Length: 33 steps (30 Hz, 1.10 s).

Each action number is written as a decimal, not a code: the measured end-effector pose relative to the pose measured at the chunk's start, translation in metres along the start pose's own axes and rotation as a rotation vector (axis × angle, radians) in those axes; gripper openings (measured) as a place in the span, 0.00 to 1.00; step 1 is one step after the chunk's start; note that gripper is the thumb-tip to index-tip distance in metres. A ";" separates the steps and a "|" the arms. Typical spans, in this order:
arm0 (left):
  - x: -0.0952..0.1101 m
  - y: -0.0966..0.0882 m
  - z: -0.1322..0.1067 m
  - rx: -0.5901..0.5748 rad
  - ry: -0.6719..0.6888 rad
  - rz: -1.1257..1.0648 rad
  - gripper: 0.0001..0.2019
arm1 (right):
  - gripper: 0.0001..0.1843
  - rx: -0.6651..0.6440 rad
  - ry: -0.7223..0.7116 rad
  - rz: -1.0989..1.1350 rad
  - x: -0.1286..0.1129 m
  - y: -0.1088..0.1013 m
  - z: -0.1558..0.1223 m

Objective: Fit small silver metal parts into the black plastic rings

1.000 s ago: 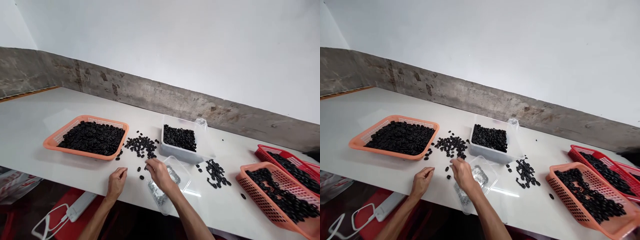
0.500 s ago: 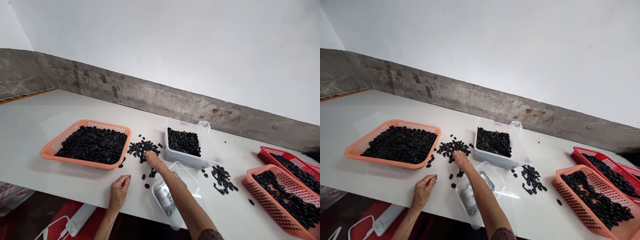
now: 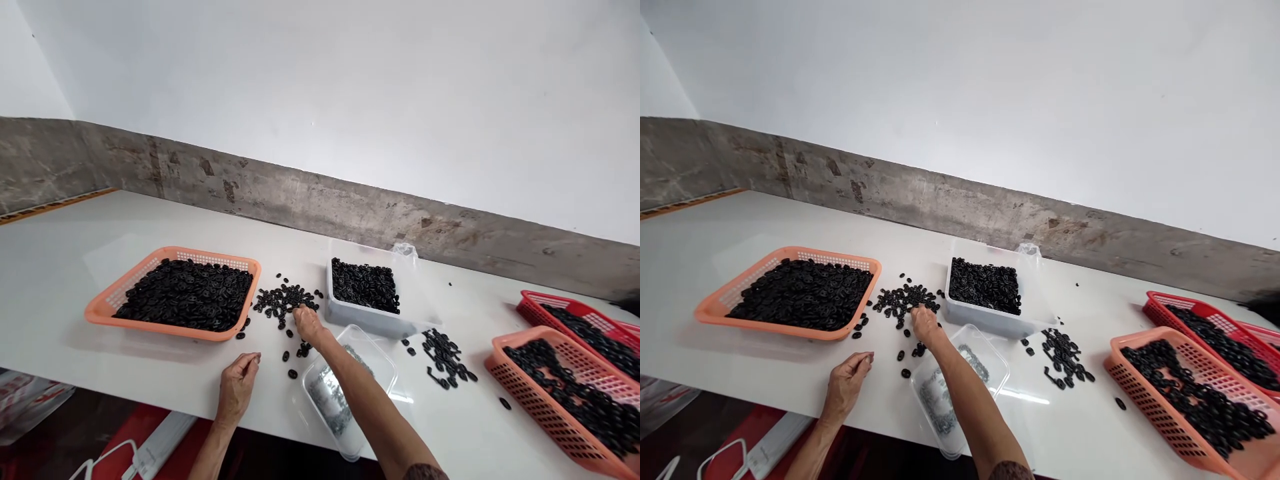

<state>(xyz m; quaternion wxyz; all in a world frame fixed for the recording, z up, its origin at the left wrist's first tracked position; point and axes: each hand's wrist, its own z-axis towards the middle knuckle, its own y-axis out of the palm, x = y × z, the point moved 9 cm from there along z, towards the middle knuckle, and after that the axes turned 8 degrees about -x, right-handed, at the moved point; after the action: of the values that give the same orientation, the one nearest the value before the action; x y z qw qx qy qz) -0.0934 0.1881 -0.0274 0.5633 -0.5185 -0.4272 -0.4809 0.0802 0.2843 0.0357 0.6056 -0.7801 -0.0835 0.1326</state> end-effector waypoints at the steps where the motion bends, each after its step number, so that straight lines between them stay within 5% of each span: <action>1: 0.000 0.000 0.000 -0.001 0.000 0.002 0.12 | 0.15 0.012 0.013 0.006 0.001 -0.001 -0.004; 9: 0.001 0.000 0.000 0.011 -0.013 -0.006 0.10 | 0.14 0.066 0.067 0.166 -0.001 -0.007 -0.011; 16: 0.000 -0.005 0.001 0.056 -0.060 -0.091 0.09 | 0.11 0.148 -0.040 0.604 -0.007 -0.029 -0.020; 22: 0.038 -0.001 -0.019 0.159 -0.058 -0.270 0.15 | 0.10 0.320 -0.202 1.124 -0.030 -0.036 -0.099; 27: 0.092 0.029 -0.066 0.033 -0.018 -0.403 0.12 | 0.12 0.482 -0.220 1.363 -0.048 -0.019 -0.168; 30: 0.091 0.036 -0.095 0.034 -0.059 -0.453 0.08 | 0.10 0.546 -0.197 1.369 -0.061 -0.003 -0.197; 33: 0.068 0.034 -0.115 0.099 -0.138 -0.515 0.07 | 0.06 0.538 -0.179 1.248 -0.077 0.008 -0.214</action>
<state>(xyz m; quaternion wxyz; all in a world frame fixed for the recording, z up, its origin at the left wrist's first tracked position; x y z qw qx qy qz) -0.0499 0.0668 0.0224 0.4166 -0.3960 -0.6057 -0.5503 0.0730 0.0626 0.0855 0.5792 -0.4908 0.3678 0.5369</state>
